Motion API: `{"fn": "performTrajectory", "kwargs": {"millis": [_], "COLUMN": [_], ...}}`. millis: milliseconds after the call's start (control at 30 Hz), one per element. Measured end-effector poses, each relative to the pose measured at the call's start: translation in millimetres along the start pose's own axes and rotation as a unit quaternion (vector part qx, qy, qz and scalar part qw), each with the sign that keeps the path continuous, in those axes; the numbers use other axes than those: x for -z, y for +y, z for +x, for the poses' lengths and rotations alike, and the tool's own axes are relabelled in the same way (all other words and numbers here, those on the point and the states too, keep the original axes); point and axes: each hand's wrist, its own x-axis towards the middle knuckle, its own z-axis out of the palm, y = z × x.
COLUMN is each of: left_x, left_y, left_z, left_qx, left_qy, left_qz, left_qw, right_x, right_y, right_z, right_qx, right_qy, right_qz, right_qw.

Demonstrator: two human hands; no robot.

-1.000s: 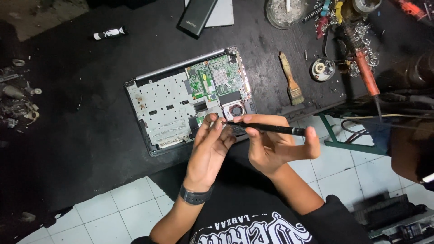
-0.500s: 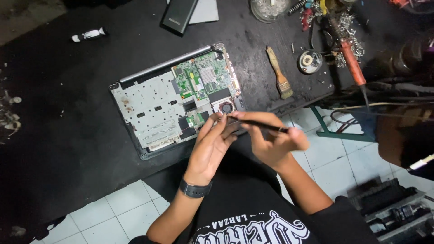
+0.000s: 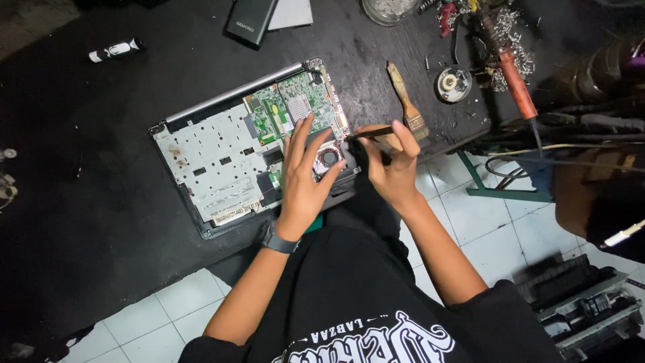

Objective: Connecting internal components including a cooling fan and ribbon cables to a laptop motherboard during a repair.

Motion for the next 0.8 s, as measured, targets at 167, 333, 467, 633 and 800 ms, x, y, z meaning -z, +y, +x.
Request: {"fn": "performTrajectory", "kwargs": {"millis": [167, 333, 467, 633, 800], "left_x": [-2.9, -6.4, -5.3, -3.8, -5.6], "left_y": [-0.1, -8.8, -8.0, -5.2, -9.7], "left_z": [0.3, -1.4, -2.4, -1.5, -0.9], "left_qx": [-0.003, 0.0, 0.001, -0.008, 0.005], "left_qy": [-0.012, -0.021, -0.016, -0.026, -0.053], "left_qz": [0.032, 0.047, 0.056, 0.06, 0.073], "left_qw": [0.999, 0.999, 0.998, 0.998, 0.996], "right_x": [-1.0, -0.9, -2.4, 0.6, -7.1], "right_y": [2.9, 7.8, -0.8, 18.2, -23.8], "right_z": [1.9, -0.8, 6.4, -2.2, 24.8], "right_qx": [0.014, 0.021, 0.03, 0.093, 0.067], "right_qy": [-0.011, -0.022, -0.04, -0.012, -0.043], "right_qz": [-0.018, -0.034, -0.076, -0.207, -0.136], "right_qw": [1.0, 0.999, 0.996, 0.974, 0.988]}}
